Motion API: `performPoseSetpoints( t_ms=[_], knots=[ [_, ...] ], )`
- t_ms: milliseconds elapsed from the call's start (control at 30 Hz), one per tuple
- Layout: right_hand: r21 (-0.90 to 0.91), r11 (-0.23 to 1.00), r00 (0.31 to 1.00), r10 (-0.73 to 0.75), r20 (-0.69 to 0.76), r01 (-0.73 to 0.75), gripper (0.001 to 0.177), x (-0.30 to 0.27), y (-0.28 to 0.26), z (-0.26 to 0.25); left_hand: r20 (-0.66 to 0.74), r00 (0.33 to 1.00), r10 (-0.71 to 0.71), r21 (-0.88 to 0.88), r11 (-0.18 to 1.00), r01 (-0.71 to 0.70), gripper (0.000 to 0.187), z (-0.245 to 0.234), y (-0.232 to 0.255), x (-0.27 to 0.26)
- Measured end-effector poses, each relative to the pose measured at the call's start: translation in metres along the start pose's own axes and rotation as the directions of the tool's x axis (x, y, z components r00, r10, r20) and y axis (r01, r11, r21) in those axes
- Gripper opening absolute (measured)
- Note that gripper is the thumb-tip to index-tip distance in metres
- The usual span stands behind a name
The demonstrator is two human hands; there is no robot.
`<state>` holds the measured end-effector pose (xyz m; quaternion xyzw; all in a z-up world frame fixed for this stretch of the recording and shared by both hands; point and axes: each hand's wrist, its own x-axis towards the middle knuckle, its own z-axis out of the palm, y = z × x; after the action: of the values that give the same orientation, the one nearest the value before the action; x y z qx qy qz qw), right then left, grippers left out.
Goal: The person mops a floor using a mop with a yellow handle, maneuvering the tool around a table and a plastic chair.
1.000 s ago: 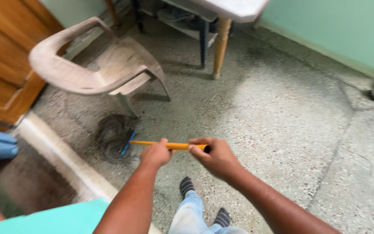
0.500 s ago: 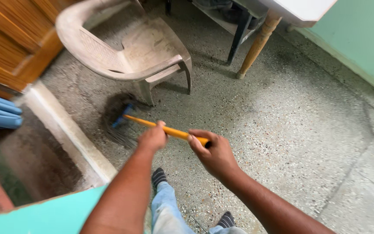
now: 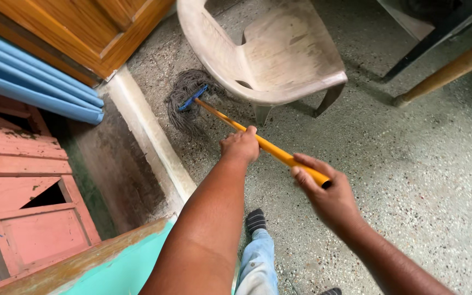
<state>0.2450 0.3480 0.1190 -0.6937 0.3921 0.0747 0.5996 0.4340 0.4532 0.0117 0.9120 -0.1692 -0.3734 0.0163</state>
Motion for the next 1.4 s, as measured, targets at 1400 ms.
performPoseSetpoints(
  t_ms=[1400],
  knots=[
    [0.284, 0.936, 0.807, -0.001, -0.591, 0.209, 0.05, -0.239, 0.301, -0.436, 0.183, 0.89, 0.418, 0.222, 0.864, -0.452, 0.055, 0.294, 0.427, -0.285]
  ],
)
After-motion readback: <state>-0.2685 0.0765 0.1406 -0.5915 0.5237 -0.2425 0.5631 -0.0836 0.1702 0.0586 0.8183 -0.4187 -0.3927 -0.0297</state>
